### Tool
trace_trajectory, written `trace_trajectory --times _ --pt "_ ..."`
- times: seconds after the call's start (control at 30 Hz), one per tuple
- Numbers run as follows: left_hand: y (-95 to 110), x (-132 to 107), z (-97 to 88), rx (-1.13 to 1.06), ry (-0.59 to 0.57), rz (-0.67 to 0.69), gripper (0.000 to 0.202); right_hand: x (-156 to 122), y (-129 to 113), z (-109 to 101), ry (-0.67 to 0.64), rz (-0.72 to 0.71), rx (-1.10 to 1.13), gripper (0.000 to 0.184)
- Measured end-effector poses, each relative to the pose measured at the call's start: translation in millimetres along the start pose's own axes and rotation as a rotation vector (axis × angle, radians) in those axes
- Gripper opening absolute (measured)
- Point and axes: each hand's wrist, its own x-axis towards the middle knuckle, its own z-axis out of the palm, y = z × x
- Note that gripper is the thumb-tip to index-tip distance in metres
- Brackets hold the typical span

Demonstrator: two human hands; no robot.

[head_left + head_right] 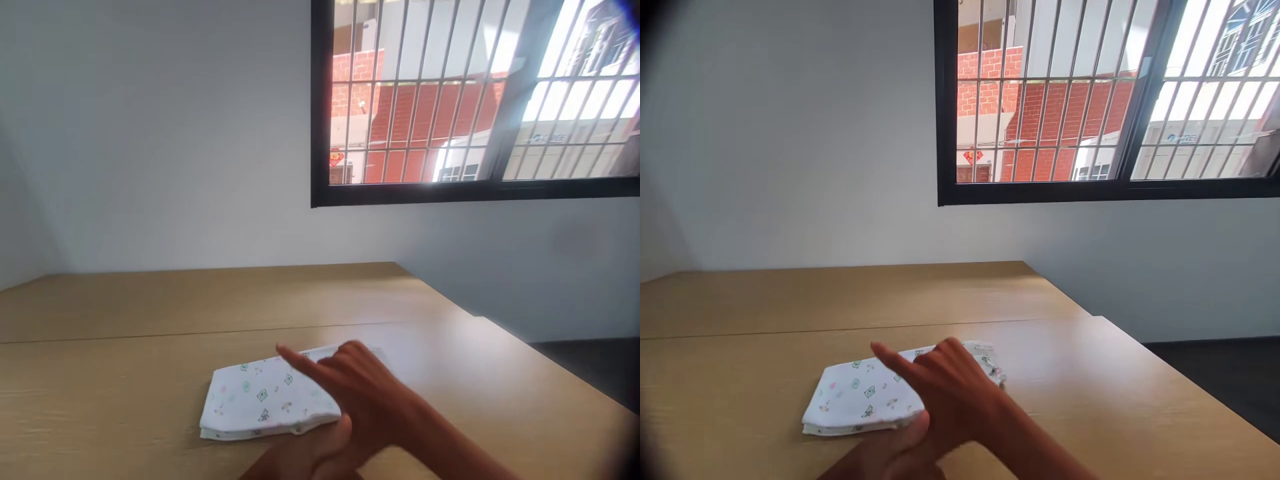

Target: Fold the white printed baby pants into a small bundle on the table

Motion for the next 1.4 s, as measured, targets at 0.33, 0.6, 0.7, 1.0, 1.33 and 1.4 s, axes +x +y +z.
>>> trace_trajectory --times 0.33,0.6,0.7,1.0,1.33,1.4 --pt "7.8 21.3 -8.0 -0.151 -0.575 -0.124 0.145 -4.8 37.5 -10.9 0.206 0.069 -0.063 0.120" --pt "-25.0 13.9 35.3 0.085 -0.022 0.022 0.101 -2.3 13.9 -9.9 0.208 -0.089 -0.026 0.116" --pt "-30.9 15.5 46.8 0.114 0.058 0.022 0.099 -3.4 13.7 -13.0 0.193 -0.076 -0.026 0.104" --pt "-14.9 3.8 5.0 -0.175 -0.095 -0.069 0.119 -5.4 31.1 -15.7 0.210 -0.033 -0.001 0.122" --pt "9.8 12.4 -6.8 -0.149 -0.763 -0.269 0.140 -6.0 31.5 -11.5 0.157 -0.007 0.020 0.123" --pt "27.5 5.7 -10.1 -0.037 -0.761 -0.224 0.133 -6.1 35.1 -7.8 0.155 0.025 0.045 0.125"
